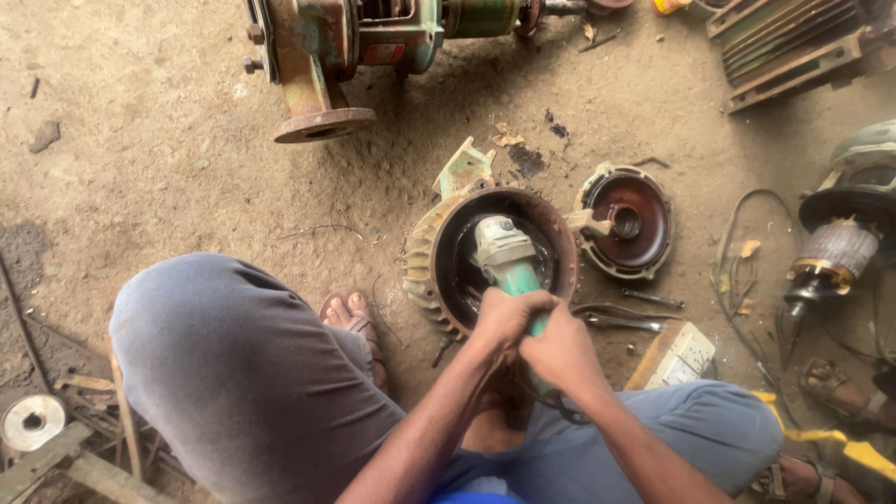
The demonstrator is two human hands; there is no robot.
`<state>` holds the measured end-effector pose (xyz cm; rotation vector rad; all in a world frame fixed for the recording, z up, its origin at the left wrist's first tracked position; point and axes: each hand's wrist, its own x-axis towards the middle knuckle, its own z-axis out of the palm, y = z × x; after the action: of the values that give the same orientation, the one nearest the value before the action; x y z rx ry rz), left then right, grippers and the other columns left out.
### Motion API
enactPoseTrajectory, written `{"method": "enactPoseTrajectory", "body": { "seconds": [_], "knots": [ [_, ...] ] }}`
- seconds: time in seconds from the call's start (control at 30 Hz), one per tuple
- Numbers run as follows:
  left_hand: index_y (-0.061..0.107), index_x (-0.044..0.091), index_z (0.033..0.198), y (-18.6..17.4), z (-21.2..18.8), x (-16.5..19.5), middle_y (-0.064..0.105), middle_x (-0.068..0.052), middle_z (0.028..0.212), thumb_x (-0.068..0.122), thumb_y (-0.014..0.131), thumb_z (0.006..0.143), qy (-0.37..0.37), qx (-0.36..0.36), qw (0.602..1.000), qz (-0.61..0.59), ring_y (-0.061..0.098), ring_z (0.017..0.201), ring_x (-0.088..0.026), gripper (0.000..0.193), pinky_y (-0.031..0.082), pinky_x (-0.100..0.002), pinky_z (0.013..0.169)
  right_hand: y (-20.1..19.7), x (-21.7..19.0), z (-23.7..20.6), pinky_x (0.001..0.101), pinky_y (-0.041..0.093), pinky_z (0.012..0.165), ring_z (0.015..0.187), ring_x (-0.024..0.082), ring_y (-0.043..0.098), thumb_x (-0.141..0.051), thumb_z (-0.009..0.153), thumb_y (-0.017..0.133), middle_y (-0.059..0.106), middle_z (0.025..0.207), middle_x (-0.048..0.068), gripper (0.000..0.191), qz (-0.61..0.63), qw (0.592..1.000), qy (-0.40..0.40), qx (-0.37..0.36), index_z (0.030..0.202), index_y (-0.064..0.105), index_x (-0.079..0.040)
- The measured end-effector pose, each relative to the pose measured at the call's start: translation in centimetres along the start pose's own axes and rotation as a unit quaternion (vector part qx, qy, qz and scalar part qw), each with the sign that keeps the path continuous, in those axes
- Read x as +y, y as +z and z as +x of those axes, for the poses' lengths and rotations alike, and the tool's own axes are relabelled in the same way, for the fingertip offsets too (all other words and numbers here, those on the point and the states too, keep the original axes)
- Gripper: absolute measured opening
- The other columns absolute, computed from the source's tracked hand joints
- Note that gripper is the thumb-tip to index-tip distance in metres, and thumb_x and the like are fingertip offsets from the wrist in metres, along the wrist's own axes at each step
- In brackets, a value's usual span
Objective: The person sits on the ground and uses an angle grinder to grind the inner surface of a disassembled electric motor housing, repositioning the tool around the cavity and briefly reaching inside before continuing to grind.
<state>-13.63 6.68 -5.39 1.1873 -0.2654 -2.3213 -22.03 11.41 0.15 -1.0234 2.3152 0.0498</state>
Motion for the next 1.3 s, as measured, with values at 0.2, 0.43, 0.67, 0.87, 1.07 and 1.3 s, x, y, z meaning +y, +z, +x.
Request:
{"method": "enactPoseTrajectory", "body": {
  "seconds": [0.2,0.43,0.67,0.87,1.07,1.3],
  "knots": [
    [0.069,-0.011,0.084,0.0,0.0,-0.2,0.071,-0.016,0.078,0.005,0.081,0.072,0.009,0.0,1.0,0.021,0.069,0.064,-0.022,0.024,0.055,-0.034,0.057,-0.3,-0.3,-0.4,0.049,0.055,0.095,0.11,0.046,0.068,-0.025,0.073,0.072,0.071,0.11,0.032,0.072,-0.007,1.0,0.013,-0.02,0.135,0.05,0.003],
    [0.069,-0.013,0.085,-0.1,0.1,-0.5,0.071,-0.017,0.079,0.004,0.081,0.071,0.012,-0.006,1.0,0.012,0.07,0.064,-0.023,0.025,0.056,-0.035,0.057,0.3,0.6,-0.1,0.0488,0.054,0.096,0.112,0.046,0.068,-0.025,0.073,0.072,0.07,0.112,0.033,0.071,-0.004,1.0,0.007,-0.007,0.134,0.051,0.004],
    [0.069,-0.013,0.086,-0.2,0.2,-0.7,0.072,-0.018,0.08,0.005,0.079,0.071,0.01,-0.012,1.0,0.012,0.071,0.066,-0.023,0.025,0.058,-0.034,0.058,0.5,0.9,0.0,0.0485,0.053,0.097,0.113,0.045,0.067,-0.025,0.072,0.072,0.069,0.115,0.032,0.073,0.005,1.0,0.001,-0.004,0.136,0.051,0.002],
    [0.069,-0.014,0.087,-0.3,0.3,-0.6,0.073,-0.019,0.081,0.004,0.079,0.072,0.021,-0.022,0.999,0.016,0.072,0.067,-0.023,0.026,0.059,-0.033,0.059,0.5,0.8,-0.2,0.0487,0.053,0.098,0.115,0.045,0.066,-0.025,0.073,0.072,0.069,0.116,0.031,0.072,-0.002,1.0,0.003,-0.002,0.137,0.052,0.001],
    [0.069,-0.014,0.087,-0.5,0.3,-0.6,0.073,-0.02,0.082,0.005,0.079,0.072,0.015,-0.023,0.999,0.022,0.072,0.067,-0.023,0.026,0.059,-0.033,0.059,0.5,0.5,-0.4,0.0481,0.053,0.098,0.116,0.044,0.067,-0.026,0.072,0.072,0.069,0.118,0.03,0.074,0.002,1.0,0.016,-0.003,0.138,0.051,-0.001],
    [0.07,-0.014,0.086,-0.3,0.2,-0.7,0.073,-0.019,0.08,0.005,0.081,0.071,0.021,-0.021,0.999,0.021,0.072,0.066,-0.023,0.027,0.059,-0.033,0.059,0.3,0.4,-0.4,0.0483,0.053,0.098,0.116,0.044,0.066,-0.024,0.073,0.071,0.069,0.118,0.03,0.071,0.006,1.0,0.023,-0.008,0.138,0.052,-0.001]
  ]
}}
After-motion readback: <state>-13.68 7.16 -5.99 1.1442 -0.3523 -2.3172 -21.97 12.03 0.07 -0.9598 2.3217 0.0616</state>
